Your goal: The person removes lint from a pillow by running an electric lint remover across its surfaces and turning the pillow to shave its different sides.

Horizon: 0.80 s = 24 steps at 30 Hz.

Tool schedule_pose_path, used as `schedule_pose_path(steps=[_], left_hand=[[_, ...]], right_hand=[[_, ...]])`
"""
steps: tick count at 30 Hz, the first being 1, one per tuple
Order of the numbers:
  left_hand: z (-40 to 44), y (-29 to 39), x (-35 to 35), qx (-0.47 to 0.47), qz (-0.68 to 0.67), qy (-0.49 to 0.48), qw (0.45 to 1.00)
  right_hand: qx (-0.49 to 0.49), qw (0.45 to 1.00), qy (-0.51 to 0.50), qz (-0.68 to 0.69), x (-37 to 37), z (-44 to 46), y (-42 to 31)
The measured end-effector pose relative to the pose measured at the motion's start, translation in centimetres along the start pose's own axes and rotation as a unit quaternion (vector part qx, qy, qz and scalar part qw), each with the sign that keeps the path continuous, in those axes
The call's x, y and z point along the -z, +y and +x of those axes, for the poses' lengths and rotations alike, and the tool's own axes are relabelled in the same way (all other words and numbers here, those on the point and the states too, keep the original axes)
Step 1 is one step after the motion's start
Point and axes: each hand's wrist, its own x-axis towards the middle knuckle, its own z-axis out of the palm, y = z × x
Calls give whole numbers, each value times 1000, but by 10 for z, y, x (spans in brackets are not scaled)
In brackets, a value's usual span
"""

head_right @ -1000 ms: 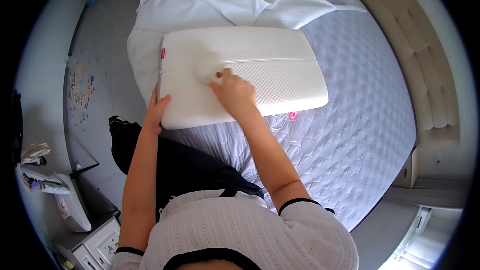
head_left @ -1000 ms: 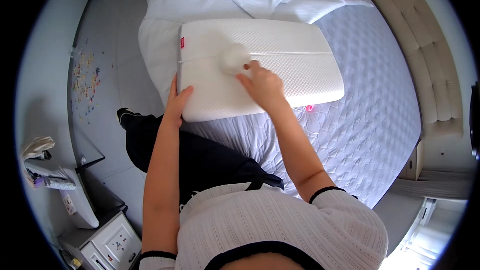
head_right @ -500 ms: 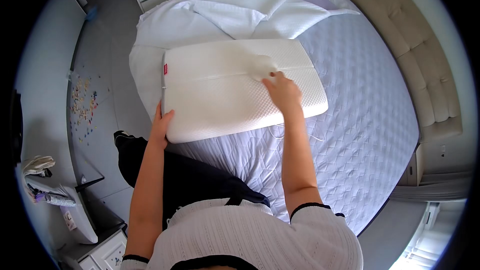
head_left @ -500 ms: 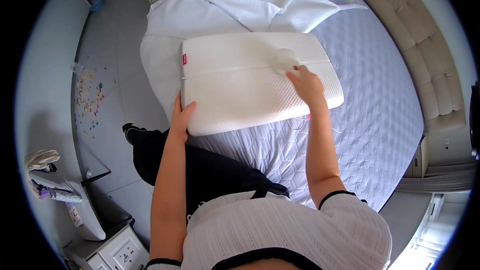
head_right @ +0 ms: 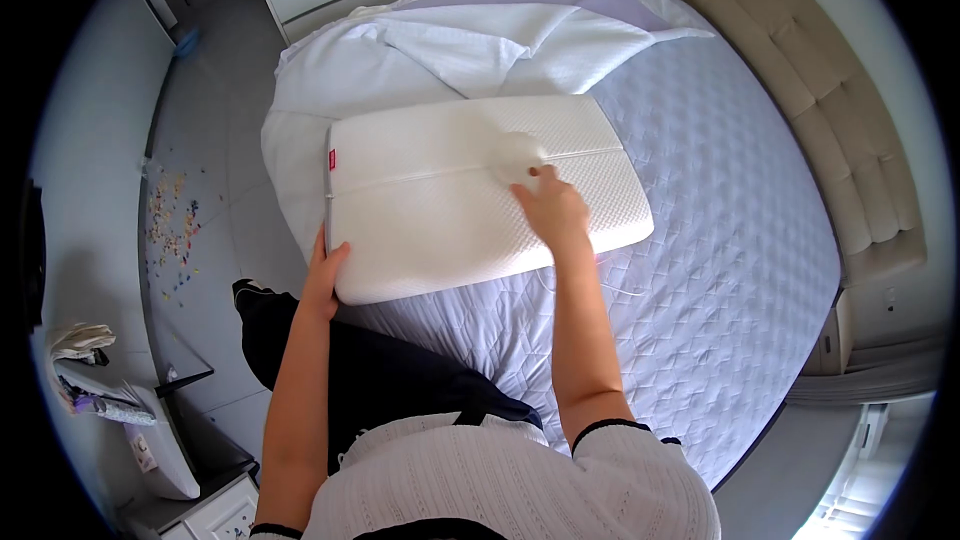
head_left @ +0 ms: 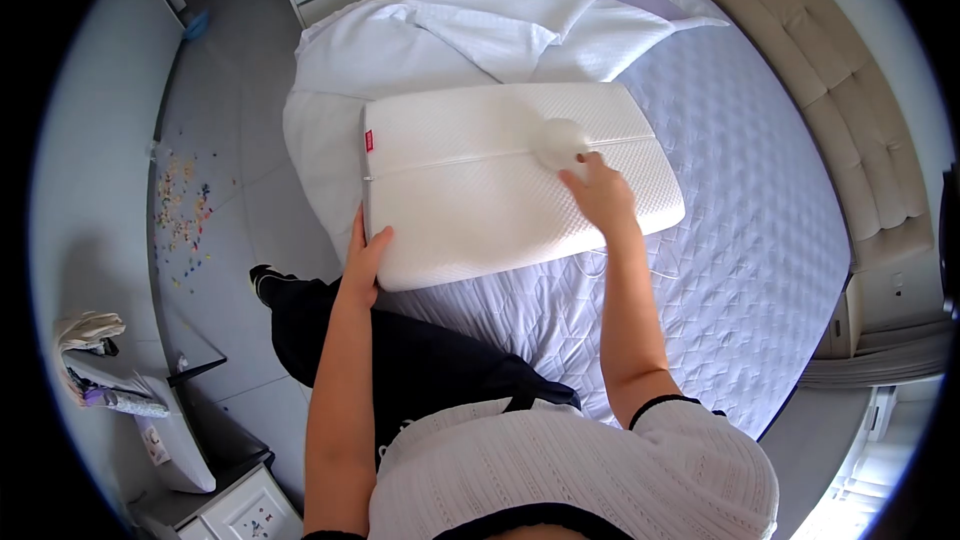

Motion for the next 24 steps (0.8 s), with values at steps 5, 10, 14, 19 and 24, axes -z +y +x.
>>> schedule_pose_path(steps=[5, 10, 14, 19, 24], left_hand=[[2, -9, 3, -5, 3, 10, 1000], [3, -6, 3, -6, -40, 19, 999], [7, -8, 8, -11, -20, 29, 999], [6, -6, 2, -9, 39, 16, 999], [4, -7, 3, -3, 52, 15, 999]], right_hand=[[99, 990, -95, -21, -29, -27, -78], [122, 985, -121, -5, -33, -33, -93], [90, 994, -58, 5, -16, -13, -53], [-40, 998, 43, -16, 26, 4, 29], [-82, 989, 109, -62, 47, 6, 88]])
